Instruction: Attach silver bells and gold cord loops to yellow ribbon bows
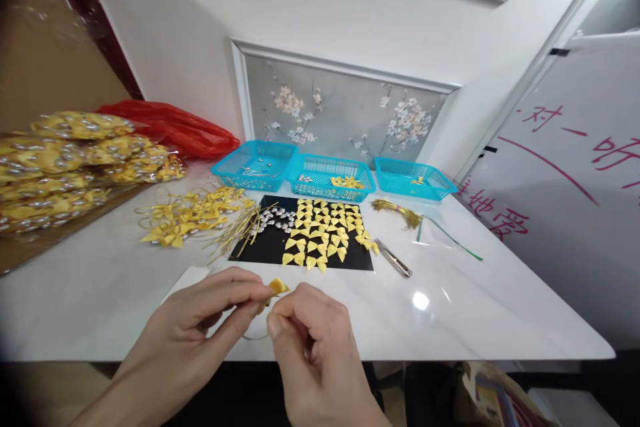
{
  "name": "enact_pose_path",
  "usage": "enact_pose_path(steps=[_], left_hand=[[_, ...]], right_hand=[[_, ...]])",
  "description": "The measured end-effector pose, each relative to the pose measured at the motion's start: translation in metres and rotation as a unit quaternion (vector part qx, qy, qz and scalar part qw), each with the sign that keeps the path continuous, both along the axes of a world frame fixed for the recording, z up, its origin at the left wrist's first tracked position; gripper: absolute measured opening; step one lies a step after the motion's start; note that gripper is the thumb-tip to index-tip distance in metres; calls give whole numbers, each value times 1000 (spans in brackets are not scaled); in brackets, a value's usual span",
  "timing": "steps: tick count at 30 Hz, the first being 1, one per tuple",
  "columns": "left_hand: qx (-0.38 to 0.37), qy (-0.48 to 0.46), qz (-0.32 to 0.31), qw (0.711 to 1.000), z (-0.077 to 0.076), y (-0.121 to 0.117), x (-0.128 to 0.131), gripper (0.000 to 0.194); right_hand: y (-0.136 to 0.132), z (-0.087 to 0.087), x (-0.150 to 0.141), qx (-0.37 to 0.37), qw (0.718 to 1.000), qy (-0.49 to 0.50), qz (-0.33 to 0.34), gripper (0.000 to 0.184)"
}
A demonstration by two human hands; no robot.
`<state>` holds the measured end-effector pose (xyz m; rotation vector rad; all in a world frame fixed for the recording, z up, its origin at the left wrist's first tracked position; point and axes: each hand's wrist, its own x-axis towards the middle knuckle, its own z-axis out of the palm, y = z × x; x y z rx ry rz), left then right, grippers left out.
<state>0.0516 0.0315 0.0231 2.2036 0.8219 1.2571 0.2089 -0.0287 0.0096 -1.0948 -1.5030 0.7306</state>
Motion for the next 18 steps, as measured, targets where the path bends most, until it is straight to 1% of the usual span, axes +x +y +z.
enact_pose_path(steps=[2,5,7,9,11,13,15,18], left_hand=[[-36,4,-11,999,1,1,-2,25],[-128,8,-48,991,3,2,-8,17],[-181,15,-74,981,5,2,-10,11],[-213,29,-88,973,7,1,-9,9],[-225,44,-96,969,9,1,-8,9],[-219,66,-95,969,10,2,-7,9],[-193,94,-87,973,11,2,-8,12],[-160,127,-68,976,10,-1,-11,17]], right_hand=[[-1,0,7,-23,1000,13,-10,29],[-4,3,18,-61,998,19,-30,25],[-5,6,22,-93,995,13,-21,21],[-5,11,23,-130,991,-15,2,20],[-3,14,23,-146,987,-62,31,16],[-1,14,21,-138,985,-95,51,19],[0,11,21,-130,985,-100,59,25],[0,7,19,-134,986,-82,55,26]])
